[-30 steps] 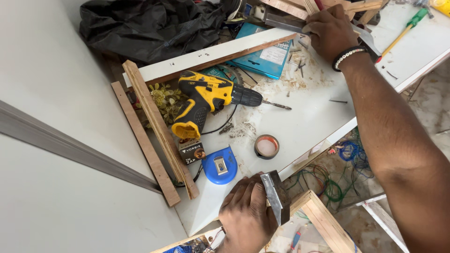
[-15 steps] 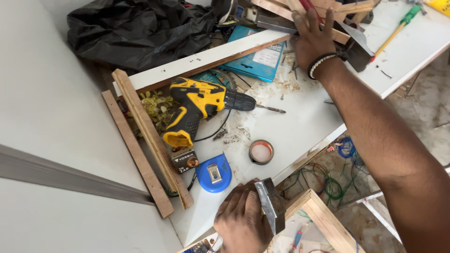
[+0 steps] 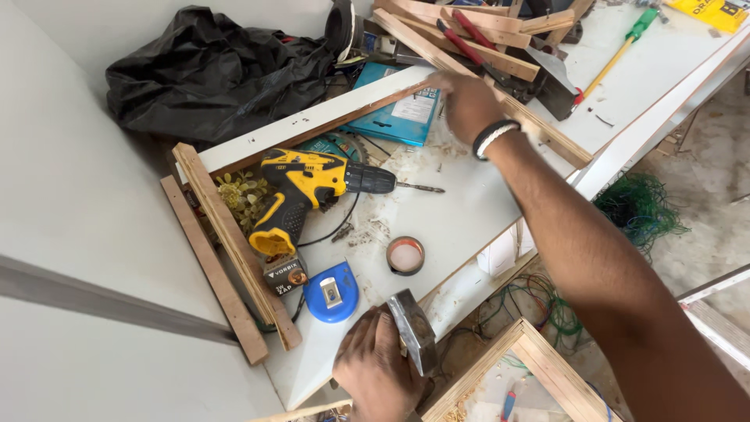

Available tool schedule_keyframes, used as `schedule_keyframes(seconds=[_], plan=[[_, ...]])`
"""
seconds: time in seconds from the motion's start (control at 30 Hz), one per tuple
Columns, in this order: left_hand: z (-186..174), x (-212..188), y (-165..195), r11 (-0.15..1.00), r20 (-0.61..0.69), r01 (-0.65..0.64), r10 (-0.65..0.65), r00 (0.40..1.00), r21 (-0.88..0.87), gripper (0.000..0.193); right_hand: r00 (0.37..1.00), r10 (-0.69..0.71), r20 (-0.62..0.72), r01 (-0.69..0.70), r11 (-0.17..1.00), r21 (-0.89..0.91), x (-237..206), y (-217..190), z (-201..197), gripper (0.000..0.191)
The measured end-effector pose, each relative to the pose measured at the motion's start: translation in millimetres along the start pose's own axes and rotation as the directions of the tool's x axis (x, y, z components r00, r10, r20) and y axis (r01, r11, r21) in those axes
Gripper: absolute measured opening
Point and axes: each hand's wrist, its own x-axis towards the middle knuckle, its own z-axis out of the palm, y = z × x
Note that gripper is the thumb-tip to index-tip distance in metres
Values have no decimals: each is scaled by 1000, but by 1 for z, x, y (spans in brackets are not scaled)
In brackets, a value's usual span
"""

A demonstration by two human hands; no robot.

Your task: The person marks a plywood panel with a pencil, aligns wooden pieces against a ceiling frame, and hammers nails into the wood structure.

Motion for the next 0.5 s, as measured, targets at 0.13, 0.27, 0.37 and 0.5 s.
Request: schedule_keyframes(seconds=[0.13,0.27,0.37,0.5], plan=[[-3,0,2,999,39,24,-22,999,-42,41,995,101,11,-99,988,-115,11,16,-23,48],[-4,1,4,999,-27,-18,17,999,-36,44,961,105,254,29,881,-473,25,27,-22,30],[-4,1,5,999,-16,19,-20,1000,-50,40,969,4,246,120,864,-489,27,25,-13,33],[-4,0,5,998,7,40,-40,999,-45,42,963,-181,202,255,858,-447,24,22,-4,33]])
